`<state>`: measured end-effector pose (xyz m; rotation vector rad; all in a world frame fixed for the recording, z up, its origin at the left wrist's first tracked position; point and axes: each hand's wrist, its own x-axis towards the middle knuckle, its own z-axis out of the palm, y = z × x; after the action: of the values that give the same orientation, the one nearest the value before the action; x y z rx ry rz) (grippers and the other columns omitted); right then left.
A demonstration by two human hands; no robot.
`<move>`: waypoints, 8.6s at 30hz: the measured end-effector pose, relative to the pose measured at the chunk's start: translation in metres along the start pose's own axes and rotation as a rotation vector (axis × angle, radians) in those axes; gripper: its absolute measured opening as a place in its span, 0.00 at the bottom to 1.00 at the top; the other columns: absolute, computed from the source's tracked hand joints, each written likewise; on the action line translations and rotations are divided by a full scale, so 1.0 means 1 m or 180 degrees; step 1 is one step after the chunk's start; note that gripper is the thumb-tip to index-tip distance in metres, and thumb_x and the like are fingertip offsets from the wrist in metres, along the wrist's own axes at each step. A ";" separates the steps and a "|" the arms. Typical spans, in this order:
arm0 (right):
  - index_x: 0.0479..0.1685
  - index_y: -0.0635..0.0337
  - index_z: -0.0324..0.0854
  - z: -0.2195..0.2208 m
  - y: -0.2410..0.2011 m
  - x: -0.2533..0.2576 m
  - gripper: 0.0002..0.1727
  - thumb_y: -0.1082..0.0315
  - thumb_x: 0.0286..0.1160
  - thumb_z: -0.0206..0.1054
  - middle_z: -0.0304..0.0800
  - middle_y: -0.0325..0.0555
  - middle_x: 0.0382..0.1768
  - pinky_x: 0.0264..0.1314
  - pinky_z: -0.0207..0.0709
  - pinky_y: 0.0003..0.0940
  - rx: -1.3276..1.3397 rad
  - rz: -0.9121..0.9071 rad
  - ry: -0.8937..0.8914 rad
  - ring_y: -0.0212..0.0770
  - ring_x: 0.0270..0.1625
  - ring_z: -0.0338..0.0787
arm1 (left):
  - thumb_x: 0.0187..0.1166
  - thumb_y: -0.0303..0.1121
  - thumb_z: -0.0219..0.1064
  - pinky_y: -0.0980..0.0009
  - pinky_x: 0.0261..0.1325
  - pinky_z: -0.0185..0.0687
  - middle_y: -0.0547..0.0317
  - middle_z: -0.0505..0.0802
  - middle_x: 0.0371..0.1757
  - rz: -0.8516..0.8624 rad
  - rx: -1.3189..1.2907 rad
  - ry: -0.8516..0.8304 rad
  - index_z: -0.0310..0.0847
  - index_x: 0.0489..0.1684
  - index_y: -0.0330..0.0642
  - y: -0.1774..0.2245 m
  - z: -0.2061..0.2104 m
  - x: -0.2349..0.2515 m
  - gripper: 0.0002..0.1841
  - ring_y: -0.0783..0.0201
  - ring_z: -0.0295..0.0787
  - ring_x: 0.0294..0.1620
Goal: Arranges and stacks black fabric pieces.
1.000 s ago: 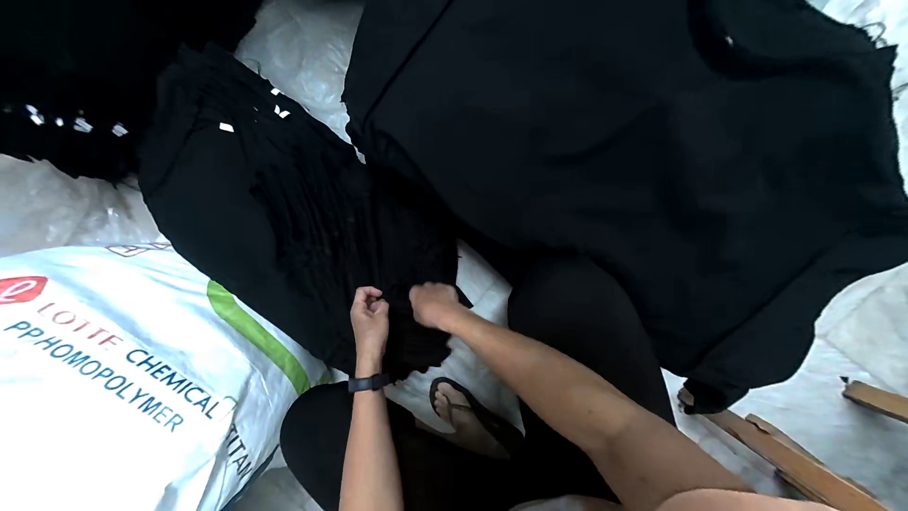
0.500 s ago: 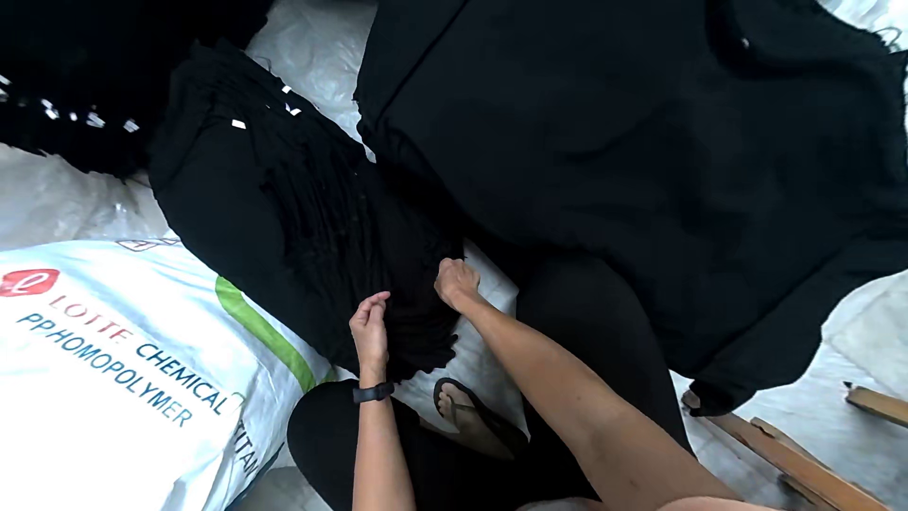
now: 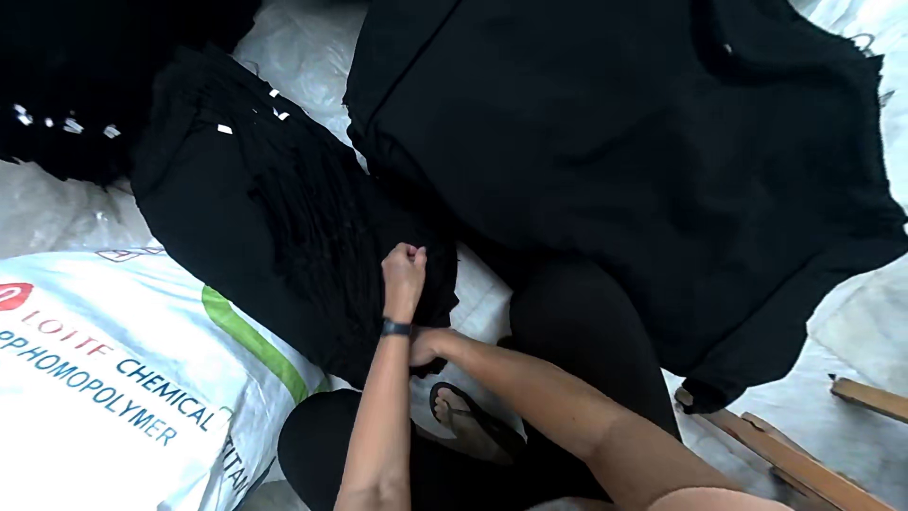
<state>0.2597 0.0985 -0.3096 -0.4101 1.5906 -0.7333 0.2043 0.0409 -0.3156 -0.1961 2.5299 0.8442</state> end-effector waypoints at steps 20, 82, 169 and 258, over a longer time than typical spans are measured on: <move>0.67 0.64 0.82 -0.064 0.060 0.029 0.17 0.66 0.86 0.64 0.80 0.63 0.73 0.74 0.71 0.64 0.1850 0.1216 0.3345 0.64 0.77 0.78 | 0.76 0.17 0.51 0.82 0.34 0.70 0.57 0.87 0.47 -0.0064 -0.1781 0.0461 0.78 0.61 0.26 -0.076 -0.023 -0.046 0.18 0.80 0.74 0.30; 0.48 0.69 0.82 -0.069 0.060 0.023 0.10 0.69 0.85 0.61 0.86 0.66 0.55 0.60 0.76 0.59 0.3082 0.1386 0.3390 0.60 0.60 0.85 | 0.73 0.18 0.64 0.58 0.59 0.77 0.47 0.89 0.46 0.0630 0.0190 -0.1316 0.92 0.35 0.32 -0.083 -0.067 0.003 0.09 0.57 0.83 0.53; 0.83 0.70 0.67 0.026 0.009 -0.044 0.27 0.65 0.90 0.58 0.66 0.64 0.86 0.93 0.49 0.50 0.0695 -0.0294 0.0453 0.58 0.91 0.60 | 0.83 0.27 0.63 0.40 0.58 0.86 0.24 0.77 0.74 -0.0204 0.2199 -0.1037 0.73 0.71 0.21 0.021 0.099 0.067 0.21 0.31 0.86 0.63; 0.96 0.30 0.48 -0.015 0.041 0.059 0.51 0.70 0.74 0.72 0.37 0.56 0.96 0.56 0.81 0.64 0.1519 0.0476 0.2340 0.71 0.74 0.76 | 0.46 0.12 0.63 0.84 0.25 0.63 0.78 0.70 0.16 -0.0847 -0.0879 0.1927 0.56 0.12 0.53 -0.175 -0.099 -0.101 0.22 0.83 0.65 0.18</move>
<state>0.2415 0.0935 -0.3804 0.3728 2.0059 -1.1914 0.3034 -0.1596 -0.2921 -0.9867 2.8093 1.1520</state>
